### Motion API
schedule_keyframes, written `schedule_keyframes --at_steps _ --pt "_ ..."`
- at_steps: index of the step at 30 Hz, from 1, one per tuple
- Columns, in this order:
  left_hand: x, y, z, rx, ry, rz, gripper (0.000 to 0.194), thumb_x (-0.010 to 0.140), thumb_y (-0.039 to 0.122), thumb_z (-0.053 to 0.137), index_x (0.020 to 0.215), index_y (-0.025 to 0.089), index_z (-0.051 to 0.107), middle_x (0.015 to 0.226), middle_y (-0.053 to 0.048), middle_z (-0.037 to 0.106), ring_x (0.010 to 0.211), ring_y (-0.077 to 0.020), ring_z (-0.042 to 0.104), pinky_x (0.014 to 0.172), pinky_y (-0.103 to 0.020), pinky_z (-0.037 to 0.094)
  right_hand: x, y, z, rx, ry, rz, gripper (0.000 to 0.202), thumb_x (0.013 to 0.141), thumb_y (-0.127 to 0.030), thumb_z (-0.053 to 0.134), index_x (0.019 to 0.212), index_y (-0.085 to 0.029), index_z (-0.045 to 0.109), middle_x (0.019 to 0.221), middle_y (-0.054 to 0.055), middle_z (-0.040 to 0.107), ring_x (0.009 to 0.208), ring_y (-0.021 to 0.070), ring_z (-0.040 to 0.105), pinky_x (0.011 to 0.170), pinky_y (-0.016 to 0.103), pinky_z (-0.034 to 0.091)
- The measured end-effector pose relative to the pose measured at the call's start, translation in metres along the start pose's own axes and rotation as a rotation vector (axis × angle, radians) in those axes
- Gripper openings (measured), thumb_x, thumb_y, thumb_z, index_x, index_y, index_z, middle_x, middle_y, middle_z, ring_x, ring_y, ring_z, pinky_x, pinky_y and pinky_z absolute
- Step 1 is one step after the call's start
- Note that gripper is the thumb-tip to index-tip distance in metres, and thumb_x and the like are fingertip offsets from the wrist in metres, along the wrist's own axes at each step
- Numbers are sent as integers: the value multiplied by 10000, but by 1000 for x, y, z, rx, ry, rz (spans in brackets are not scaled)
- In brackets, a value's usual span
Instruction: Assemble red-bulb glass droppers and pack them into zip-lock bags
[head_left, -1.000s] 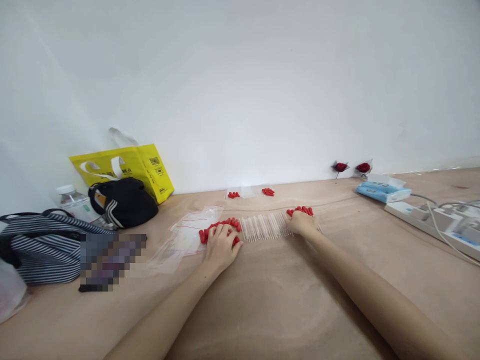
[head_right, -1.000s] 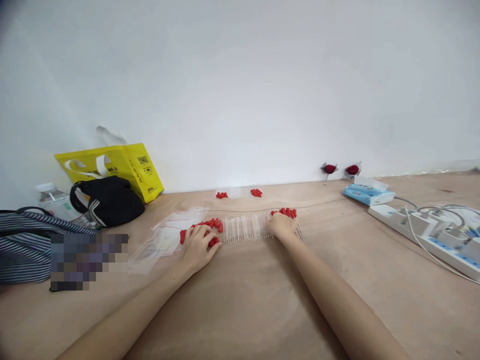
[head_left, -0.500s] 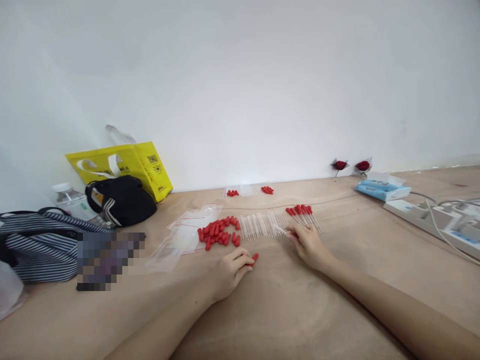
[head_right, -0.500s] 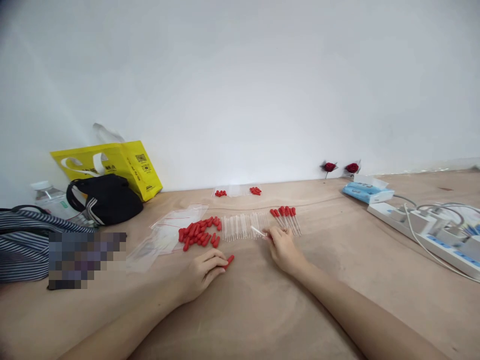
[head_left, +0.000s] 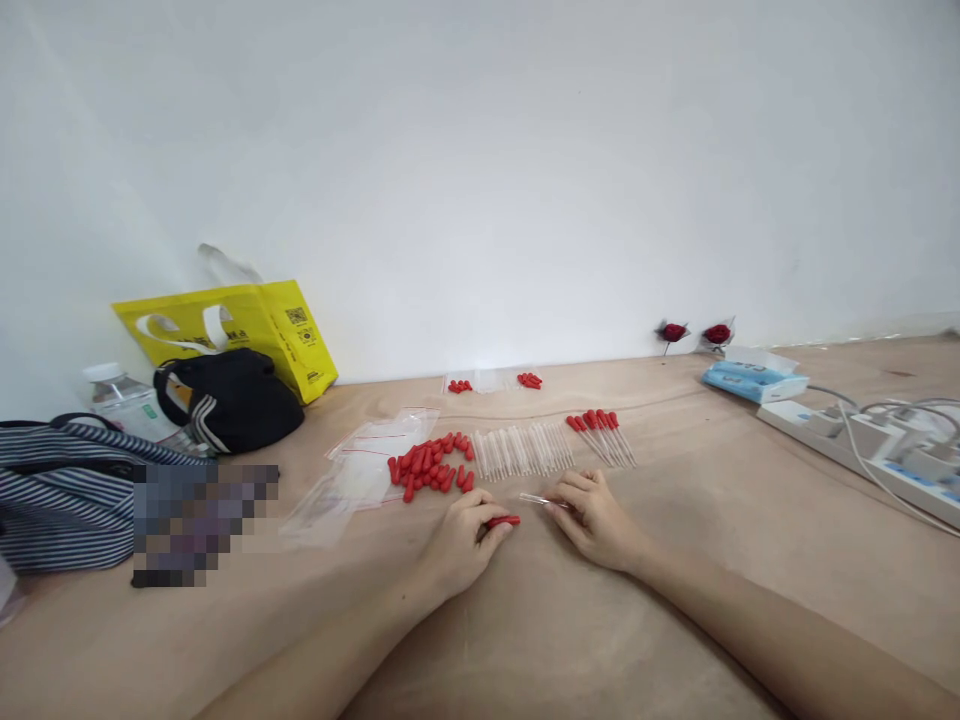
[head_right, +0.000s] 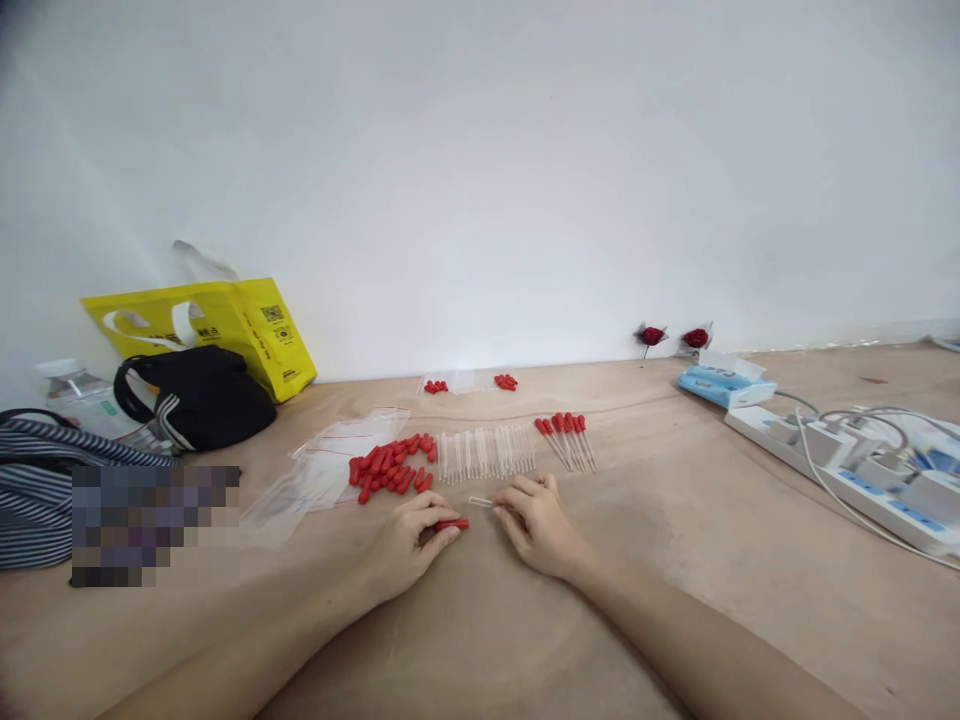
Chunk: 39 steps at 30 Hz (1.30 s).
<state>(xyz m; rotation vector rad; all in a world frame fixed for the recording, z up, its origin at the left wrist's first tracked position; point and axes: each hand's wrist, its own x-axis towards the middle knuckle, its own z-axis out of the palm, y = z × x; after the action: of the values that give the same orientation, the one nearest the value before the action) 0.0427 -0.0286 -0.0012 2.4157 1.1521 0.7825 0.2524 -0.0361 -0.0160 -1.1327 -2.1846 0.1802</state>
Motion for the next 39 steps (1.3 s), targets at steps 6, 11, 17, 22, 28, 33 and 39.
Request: schedule_keyframes --at_steps 6,11,17,22,28,33,39 --pt "3 -1 0 -99 27 -79 168 851 245 420 866 184 576 763 3 612 663 -143 547 589 -244 414 1 -5 3 76 40 23 222 871 -251 385 799 -184 585 661 6 588 613 117 506 714 310 330" --pt "3 -3 -1 -209 -2 -78 193 850 227 411 912 187 589 875 -14 647 810 -165 576 722 -262 427 2 -10 8 109 44 -12 192 864 -212 391 802 -183 570 691 4 591 631 112 509 718 306 319" --pt "5 -2 0 -304 -18 -135 218 843 258 412 889 165 603 843 -24 644 776 -165 566 695 -244 424 2 -11 10 117 28 -46 163 856 -214 407 796 -183 556 666 -1 570 616 110 497 703 295 316" --pt "4 -3 5 -297 -4 -189 230 818 293 436 815 146 612 694 -8 609 645 -149 529 586 -224 402 1 -15 13 96 3 -90 181 859 -220 397 805 -177 564 657 9 556 617 114 484 676 280 302" --pt "-1 -2 5 -157 -5 -143 174 791 223 458 784 152 616 699 -8 616 635 -142 529 580 -223 383 2 -11 5 -18 -59 -178 214 851 -166 379 826 -185 591 682 9 554 627 111 454 710 299 247" --pt "-4 4 4 -60 -14 -54 144 795 184 455 753 158 591 696 -7 605 637 -138 536 601 -231 385 2 -12 4 -29 -72 -180 210 845 -172 382 829 -188 591 683 5 552 625 111 437 701 301 235" --pt "-4 5 4 10 -15 5 133 800 177 461 725 156 570 667 -12 589 654 -154 536 625 -255 391 3 -14 12 10 -88 -143 204 848 -175 360 804 -175 559 693 14 561 639 123 444 668 296 246"
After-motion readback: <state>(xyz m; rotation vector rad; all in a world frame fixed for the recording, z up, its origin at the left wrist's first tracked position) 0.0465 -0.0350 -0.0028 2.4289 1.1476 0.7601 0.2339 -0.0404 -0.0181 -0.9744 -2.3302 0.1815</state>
